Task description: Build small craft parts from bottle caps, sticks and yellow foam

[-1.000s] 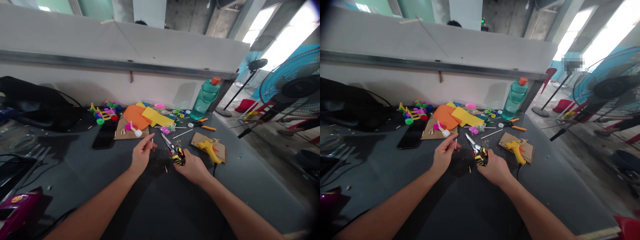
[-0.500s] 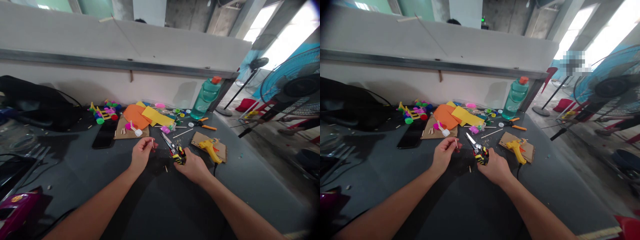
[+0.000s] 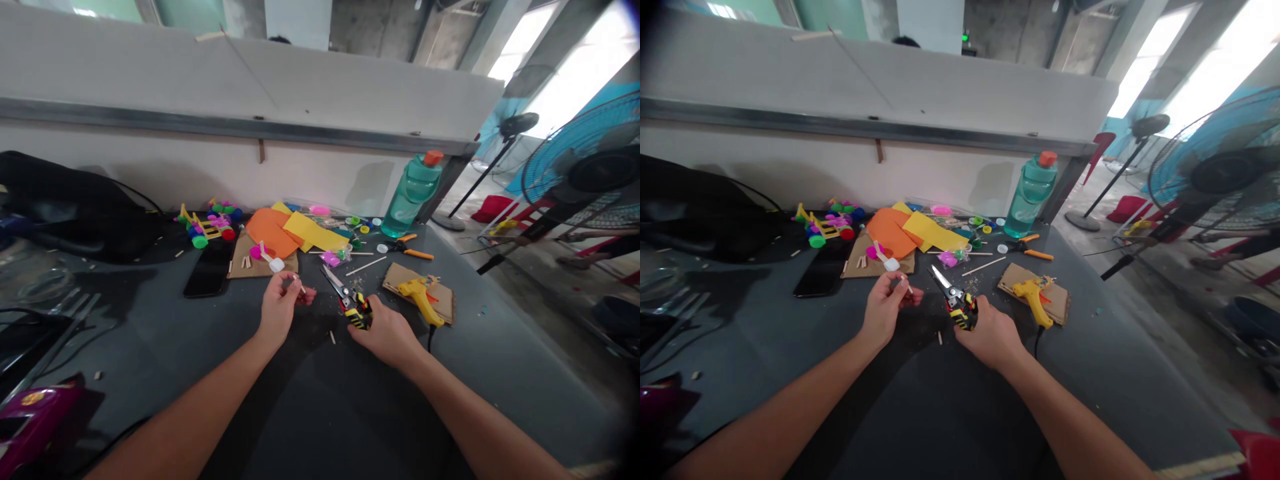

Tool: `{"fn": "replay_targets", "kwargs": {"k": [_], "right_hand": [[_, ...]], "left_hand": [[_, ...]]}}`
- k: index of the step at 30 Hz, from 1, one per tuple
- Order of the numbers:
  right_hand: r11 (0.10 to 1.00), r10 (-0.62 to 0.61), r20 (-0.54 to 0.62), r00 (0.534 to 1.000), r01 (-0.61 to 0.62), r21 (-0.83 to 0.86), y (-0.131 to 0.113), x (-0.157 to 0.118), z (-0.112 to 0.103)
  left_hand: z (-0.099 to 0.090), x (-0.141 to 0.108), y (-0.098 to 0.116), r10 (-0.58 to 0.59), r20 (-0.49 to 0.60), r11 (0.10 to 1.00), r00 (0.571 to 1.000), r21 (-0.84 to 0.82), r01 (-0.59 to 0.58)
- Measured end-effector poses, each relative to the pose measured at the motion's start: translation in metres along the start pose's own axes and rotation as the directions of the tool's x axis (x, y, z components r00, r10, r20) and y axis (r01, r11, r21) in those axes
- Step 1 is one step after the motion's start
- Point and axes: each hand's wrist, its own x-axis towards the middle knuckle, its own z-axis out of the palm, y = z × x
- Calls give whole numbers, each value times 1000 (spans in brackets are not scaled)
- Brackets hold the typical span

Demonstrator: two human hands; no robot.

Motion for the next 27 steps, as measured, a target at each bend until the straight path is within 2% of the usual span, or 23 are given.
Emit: {"fn": "replay_targets", "kwargs": {"k": [13, 27], "right_hand": [[1000, -16, -32, 999, 17, 23, 1, 0, 0], [999, -33, -10, 999, 33, 18, -2, -2, -1]], "left_hand": [[-2, -1, -2, 92, 65, 990, 994, 97, -98], [-2, -2, -4, 66, 94, 992, 993, 106, -76]]}}
